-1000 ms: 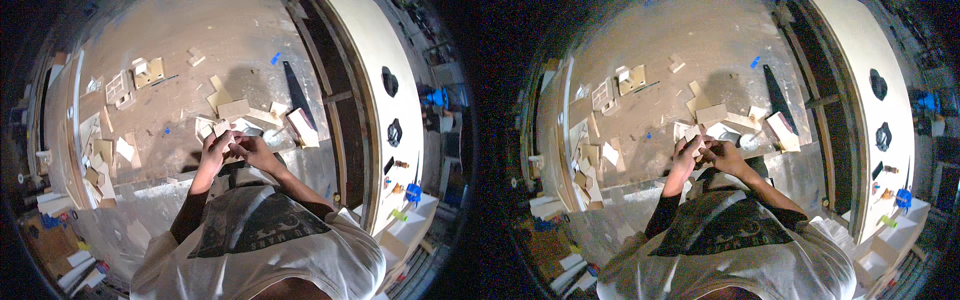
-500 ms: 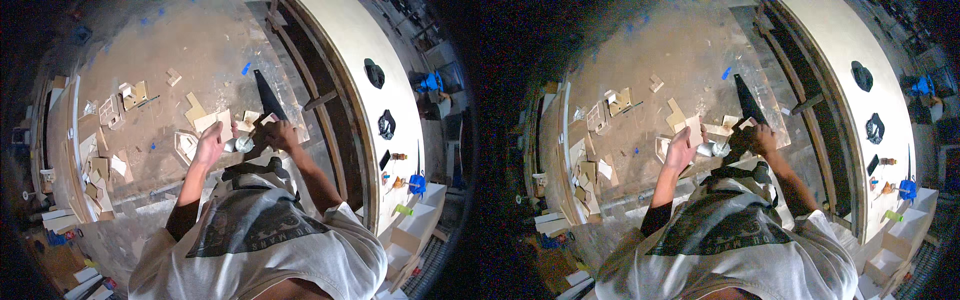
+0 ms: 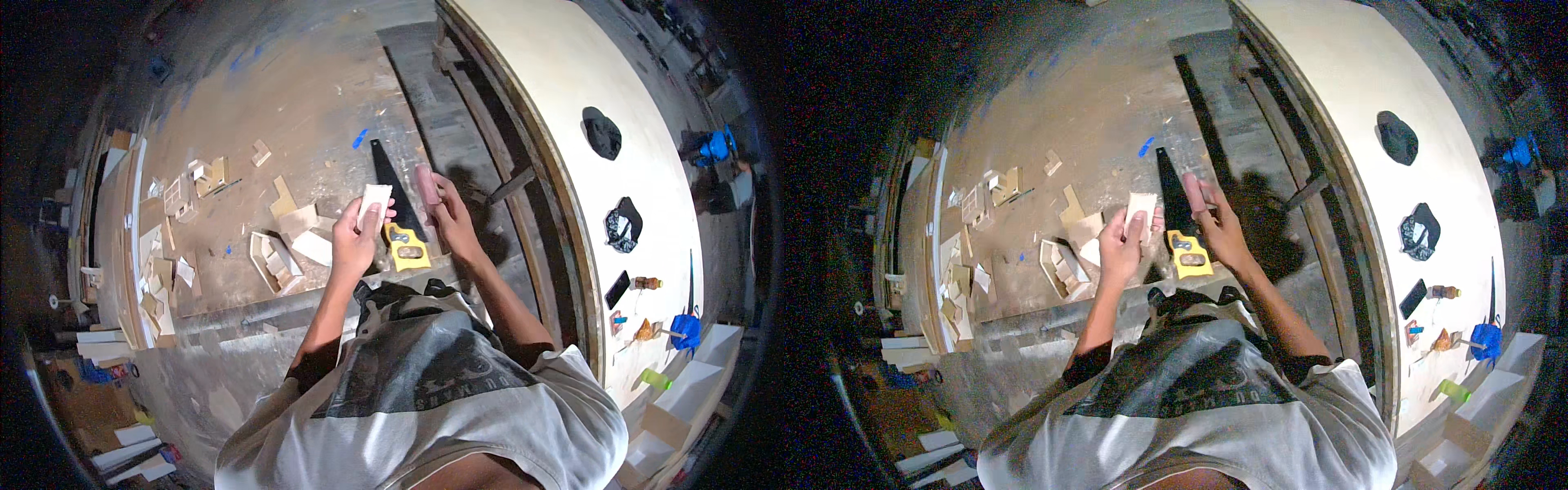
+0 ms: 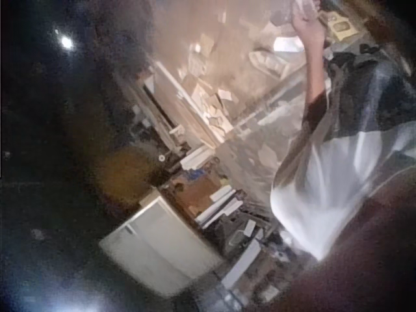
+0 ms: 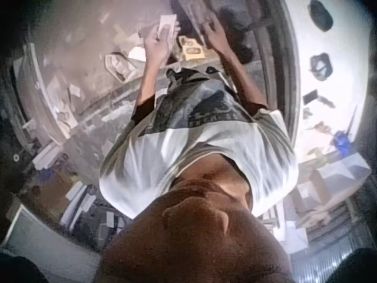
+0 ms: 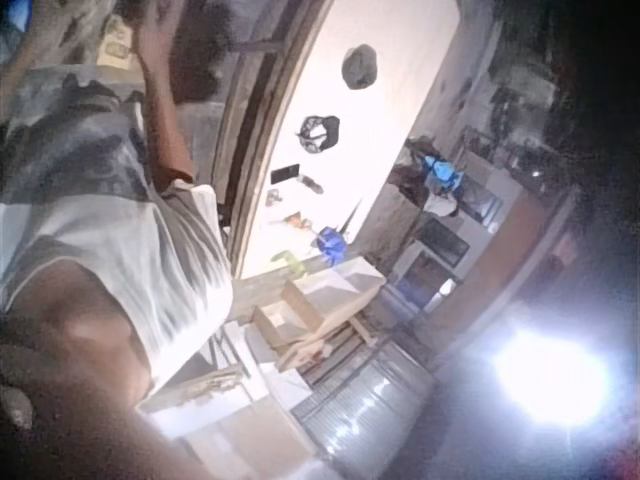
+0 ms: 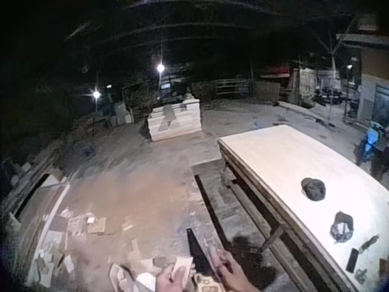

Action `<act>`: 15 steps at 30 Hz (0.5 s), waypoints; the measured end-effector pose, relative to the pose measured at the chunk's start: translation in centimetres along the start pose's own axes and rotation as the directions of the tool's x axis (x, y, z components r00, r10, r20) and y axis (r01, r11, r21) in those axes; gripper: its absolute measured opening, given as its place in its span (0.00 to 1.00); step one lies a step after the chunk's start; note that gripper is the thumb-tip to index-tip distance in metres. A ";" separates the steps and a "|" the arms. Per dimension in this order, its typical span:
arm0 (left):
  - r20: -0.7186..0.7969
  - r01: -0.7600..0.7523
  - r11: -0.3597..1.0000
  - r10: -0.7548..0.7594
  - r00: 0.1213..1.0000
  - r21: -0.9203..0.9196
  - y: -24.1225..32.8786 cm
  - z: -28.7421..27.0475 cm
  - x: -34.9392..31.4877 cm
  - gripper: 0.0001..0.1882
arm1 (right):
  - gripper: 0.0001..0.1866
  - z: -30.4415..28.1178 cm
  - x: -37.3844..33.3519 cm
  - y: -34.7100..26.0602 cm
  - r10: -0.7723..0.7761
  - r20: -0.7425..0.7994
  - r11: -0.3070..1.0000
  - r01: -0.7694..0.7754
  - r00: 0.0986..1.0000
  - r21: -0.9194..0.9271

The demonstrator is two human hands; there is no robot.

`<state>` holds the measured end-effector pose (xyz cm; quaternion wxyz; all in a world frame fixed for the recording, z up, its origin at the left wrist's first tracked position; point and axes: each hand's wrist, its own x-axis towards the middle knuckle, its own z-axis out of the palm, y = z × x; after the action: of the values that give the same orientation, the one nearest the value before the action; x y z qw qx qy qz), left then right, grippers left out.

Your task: The person sands a small wooden block and applies glue to a separate wooden piece before attaching it to a larger wooden frame.

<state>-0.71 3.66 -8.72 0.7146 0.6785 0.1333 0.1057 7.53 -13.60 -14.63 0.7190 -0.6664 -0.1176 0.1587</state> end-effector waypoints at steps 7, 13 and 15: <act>-0.039 -0.265 0.945 0.277 0.960 0.191 -0.6 7.7 -0.8 0.12 | 0.36 -3.5 -4.7 -9.7 -0.550 0.190 0.648 0.559 0.813 -0.517; -0.010 -0.259 0.940 0.268 0.963 0.221 1.3 11.4 -0.9 0.12 | 0.37 -5.7 -6.4 -11.2 -0.518 0.076 0.679 0.463 0.852 -0.570; 0.018 -0.325 0.931 0.327 0.945 0.167 1.9 12.7 -0.6 0.11 | 0.36 -7.2 -4.8 -10.5 -0.458 -0.075 0.759 0.346 0.886 -0.552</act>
<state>2.99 -8.43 -6.24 0.6267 0.7485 0.0309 0.2145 6.56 -22.73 -4.62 0.5353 -0.8078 -0.2222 -0.1077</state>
